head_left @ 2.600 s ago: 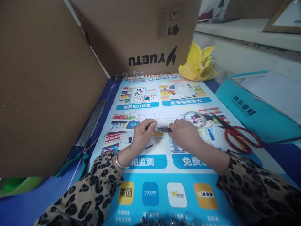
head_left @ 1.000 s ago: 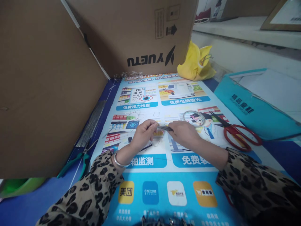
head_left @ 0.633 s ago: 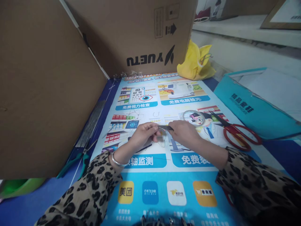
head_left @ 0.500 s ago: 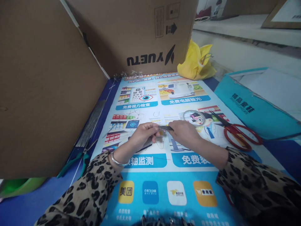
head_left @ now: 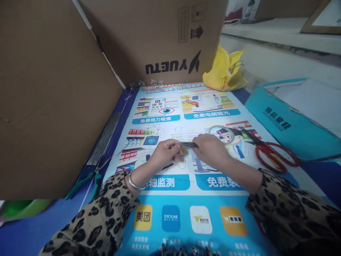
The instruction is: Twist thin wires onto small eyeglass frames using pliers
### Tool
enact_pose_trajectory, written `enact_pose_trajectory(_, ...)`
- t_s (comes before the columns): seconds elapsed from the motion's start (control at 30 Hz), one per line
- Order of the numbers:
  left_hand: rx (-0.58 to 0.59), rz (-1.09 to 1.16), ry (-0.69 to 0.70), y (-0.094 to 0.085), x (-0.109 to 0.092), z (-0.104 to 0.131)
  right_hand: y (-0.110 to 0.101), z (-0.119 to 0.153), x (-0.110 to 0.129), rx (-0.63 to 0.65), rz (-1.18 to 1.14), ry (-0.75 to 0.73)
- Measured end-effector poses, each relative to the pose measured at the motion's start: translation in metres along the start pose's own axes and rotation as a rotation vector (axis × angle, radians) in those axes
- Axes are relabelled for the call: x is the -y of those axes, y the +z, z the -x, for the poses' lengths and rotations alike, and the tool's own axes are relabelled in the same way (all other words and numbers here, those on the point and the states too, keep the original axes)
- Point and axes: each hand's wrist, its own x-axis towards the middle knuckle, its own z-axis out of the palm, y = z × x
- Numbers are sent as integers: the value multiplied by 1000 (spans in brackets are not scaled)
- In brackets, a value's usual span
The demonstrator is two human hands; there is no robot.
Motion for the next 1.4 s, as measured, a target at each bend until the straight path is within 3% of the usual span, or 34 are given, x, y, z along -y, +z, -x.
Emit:
enact_pose_trajectory(0.13, -56, -44, 4, 1, 1, -1, 0, 1, 1, -55, 62, -35)
enact_pose_trajectory(0.37, -42, -86, -3, 2, 1, 1, 3, 1, 4, -46, 94, -40)
enact_pose_trajectory(0.7, 123, 195, -119, -1, -7, 3, 9, 1, 4, -41, 41, -16)
enact_pose_trajectory(1.03, 135, 232, -132, -1, -10, 4, 8, 1, 6, -35, 5, -13)
enact_pose_trajectory(1.13, 100, 181, -91, -1, -9, 3, 7, 0, 5, -37, 4, -12)
enact_pose_trajectory(1.4, -144, 30, 12, -1, -5, 0, 0, 0, 2, -147, 139, -16)
